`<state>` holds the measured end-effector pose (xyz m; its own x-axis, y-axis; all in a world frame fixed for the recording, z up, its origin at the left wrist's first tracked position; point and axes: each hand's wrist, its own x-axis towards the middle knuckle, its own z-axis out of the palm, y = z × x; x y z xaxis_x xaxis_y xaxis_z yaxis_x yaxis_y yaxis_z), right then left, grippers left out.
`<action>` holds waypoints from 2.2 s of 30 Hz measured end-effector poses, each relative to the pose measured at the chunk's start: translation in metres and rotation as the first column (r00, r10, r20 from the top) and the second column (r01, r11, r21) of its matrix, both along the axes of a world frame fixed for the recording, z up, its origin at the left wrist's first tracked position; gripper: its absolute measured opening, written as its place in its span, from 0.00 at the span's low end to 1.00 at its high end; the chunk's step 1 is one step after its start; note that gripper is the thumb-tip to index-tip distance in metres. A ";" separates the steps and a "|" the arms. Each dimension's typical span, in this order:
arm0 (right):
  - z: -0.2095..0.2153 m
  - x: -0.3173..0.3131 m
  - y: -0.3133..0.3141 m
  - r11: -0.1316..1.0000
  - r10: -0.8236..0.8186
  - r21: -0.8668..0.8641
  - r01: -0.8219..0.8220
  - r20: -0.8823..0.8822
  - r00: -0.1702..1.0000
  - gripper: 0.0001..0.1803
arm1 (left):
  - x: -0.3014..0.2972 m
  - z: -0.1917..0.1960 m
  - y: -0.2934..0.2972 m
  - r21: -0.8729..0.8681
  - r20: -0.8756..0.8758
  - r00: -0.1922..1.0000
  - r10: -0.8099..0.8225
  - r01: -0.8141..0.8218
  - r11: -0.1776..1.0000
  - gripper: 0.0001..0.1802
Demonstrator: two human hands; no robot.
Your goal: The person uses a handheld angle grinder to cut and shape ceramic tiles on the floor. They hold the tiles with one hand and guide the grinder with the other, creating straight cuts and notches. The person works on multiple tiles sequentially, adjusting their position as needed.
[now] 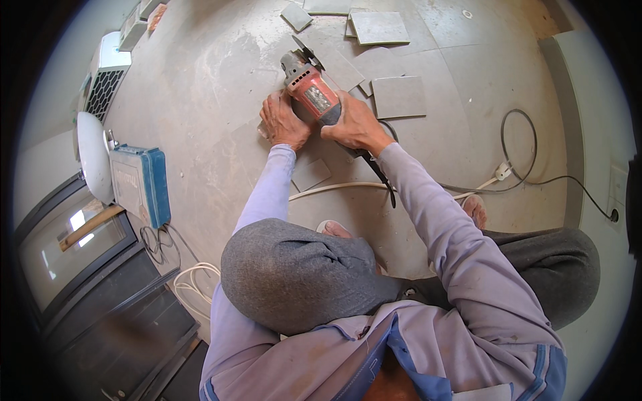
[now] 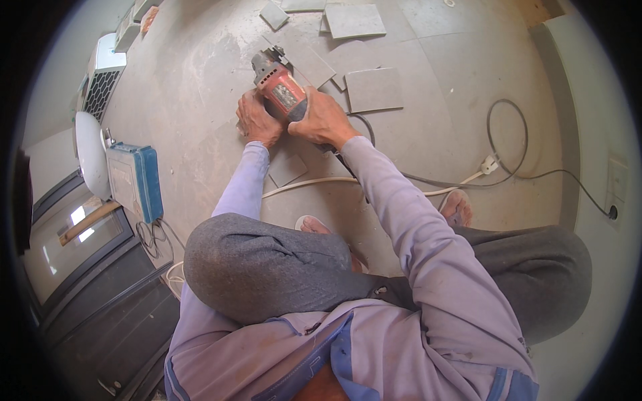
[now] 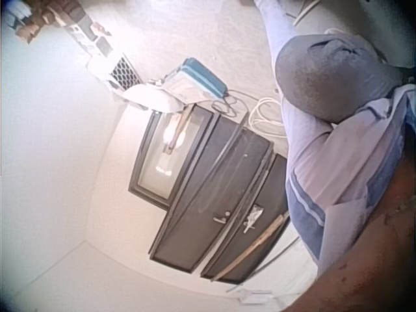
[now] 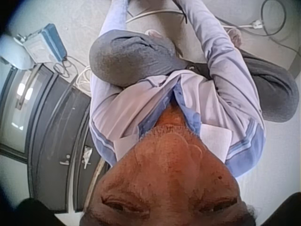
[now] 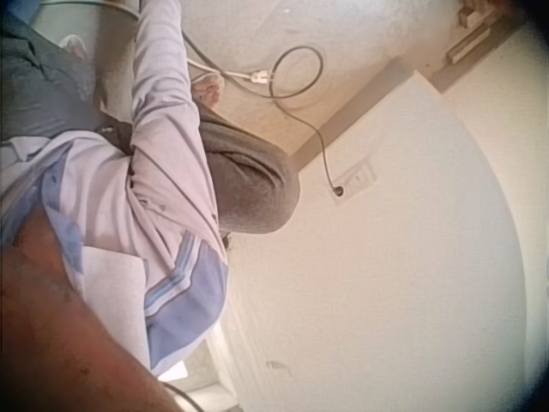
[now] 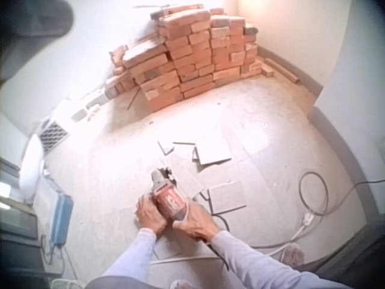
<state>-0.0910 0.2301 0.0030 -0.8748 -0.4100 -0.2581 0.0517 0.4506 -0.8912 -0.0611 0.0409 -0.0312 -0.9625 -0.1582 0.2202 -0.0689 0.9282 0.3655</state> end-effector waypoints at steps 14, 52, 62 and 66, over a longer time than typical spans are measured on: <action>0.002 0.002 0.001 0.999 0.001 0.034 -0.002 0.034 0.999 0.41 | 0.000 -0.003 -0.003 -0.021 0.061 0.998 0.005 -0.004 1.000 0.42; 0.004 0.009 0.008 0.999 0.001 0.032 -0.002 0.034 0.999 0.37 | 0.000 -0.006 -0.005 -0.019 0.023 1.000 0.007 -0.007 1.000 0.46; 0.003 0.011 0.010 0.999 0.019 0.039 -0.019 0.003 1.000 0.34 | 0.000 0.004 0.000 -0.015 -0.016 1.000 -0.008 0.008 1.000 0.39; 0.003 0.011 0.012 0.999 0.026 0.039 -0.026 0.003 1.000 0.33 | 0.000 0.002 -0.002 0.000 0.054 0.998 0.012 -0.012 1.000 0.49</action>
<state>-0.0803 0.2417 0.0056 -0.8633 -0.4223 -0.2764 0.0415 0.4865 -0.8727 -0.0611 0.0389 -0.0295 -0.9711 -0.1698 0.1679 -0.0998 0.9273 0.3608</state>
